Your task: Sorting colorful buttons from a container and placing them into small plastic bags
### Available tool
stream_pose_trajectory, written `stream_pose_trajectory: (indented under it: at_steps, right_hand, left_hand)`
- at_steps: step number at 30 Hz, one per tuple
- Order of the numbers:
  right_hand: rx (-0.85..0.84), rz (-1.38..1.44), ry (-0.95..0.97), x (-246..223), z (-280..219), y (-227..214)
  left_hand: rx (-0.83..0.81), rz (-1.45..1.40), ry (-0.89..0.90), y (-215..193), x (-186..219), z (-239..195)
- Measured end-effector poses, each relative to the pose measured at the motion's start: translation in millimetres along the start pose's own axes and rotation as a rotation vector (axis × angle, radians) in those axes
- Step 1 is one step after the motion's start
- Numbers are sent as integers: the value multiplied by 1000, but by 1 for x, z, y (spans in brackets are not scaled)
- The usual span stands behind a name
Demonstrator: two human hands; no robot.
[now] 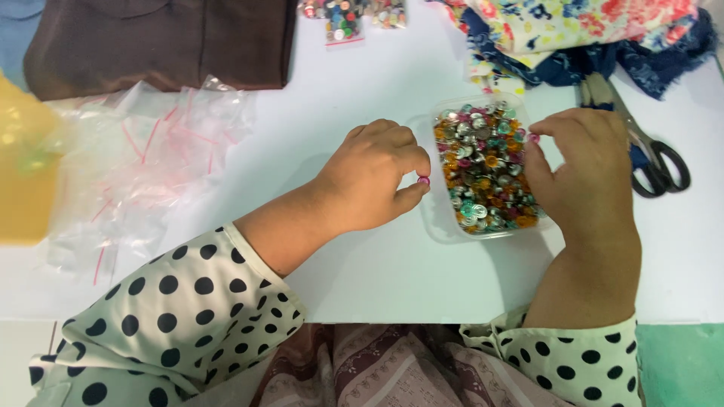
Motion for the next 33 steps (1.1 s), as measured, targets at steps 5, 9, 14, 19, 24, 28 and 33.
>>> stream_pose_trajectory:
  at_steps: [5, 9, 14, 19, 24, 28, 33]
  right_hand:
    - [124, 295, -206, -93, 21, 17]
    - [-83, 452, -220, -164, 48, 82]
    - [-1, 901, -67, -160, 74, 140]
    - [-130, 683, 43, -137, 61, 161]
    - [-220, 485, 102, -110, 58, 170]
    - [-310, 386, 168, -109, 57, 181]
    - [-441, 426, 253, -112, 55, 187]
  left_hand:
    - [66, -147, -84, -24, -53, -52]
    - [62, -153, -133, -19, -90, -81]
    - [80, -205, -223, 22, -131, -110]
    - [77, -150, -147, 11, -124, -115]
    - [-2, -168, -151, 17, -124, -115]
    - [-55, -100, -122, 21, -120, -114]
    - [-125, -90, -108, 27, -115, -114]
Point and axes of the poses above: each hand's wrist, its own z-axis towards the middle knuckle, its own y-axis out of the palm, x = y × z, the point moved 10 cm from there along z, towards the middle knuckle, and after that the axes turned 14 degrees about z, right-handed, at the moved point
